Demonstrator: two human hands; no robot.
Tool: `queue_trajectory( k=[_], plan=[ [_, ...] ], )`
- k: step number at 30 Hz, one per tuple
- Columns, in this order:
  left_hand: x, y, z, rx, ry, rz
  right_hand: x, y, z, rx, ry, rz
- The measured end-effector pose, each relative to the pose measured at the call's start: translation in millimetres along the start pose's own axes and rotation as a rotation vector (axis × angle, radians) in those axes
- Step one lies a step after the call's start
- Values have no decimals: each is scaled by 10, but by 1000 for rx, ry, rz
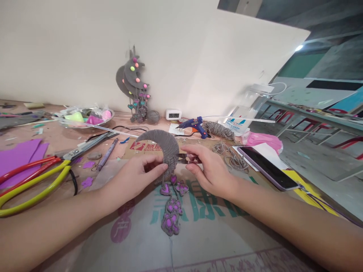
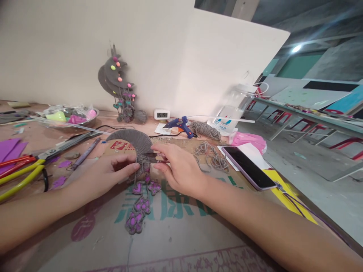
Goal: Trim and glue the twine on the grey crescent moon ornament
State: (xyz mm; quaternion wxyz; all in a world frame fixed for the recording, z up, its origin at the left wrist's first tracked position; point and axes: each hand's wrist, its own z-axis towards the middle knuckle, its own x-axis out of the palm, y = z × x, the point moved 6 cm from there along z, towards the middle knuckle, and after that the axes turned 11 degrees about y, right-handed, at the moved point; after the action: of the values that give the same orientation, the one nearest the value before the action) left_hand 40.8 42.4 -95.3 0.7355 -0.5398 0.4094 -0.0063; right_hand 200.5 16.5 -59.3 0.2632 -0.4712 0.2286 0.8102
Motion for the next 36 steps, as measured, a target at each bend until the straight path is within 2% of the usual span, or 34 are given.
queue_trajectory(
  k=[10,30,36],
  plan=[
    [12,8,-7,-8,9,14,70,19,24,-74,53,-217],
    [31,16,-1,-4,24,21,102,-16,23,-64,65,-165],
    [20,-1,0,-10,17,3,56,-41,-1,-25,-6,-95]
  ],
)
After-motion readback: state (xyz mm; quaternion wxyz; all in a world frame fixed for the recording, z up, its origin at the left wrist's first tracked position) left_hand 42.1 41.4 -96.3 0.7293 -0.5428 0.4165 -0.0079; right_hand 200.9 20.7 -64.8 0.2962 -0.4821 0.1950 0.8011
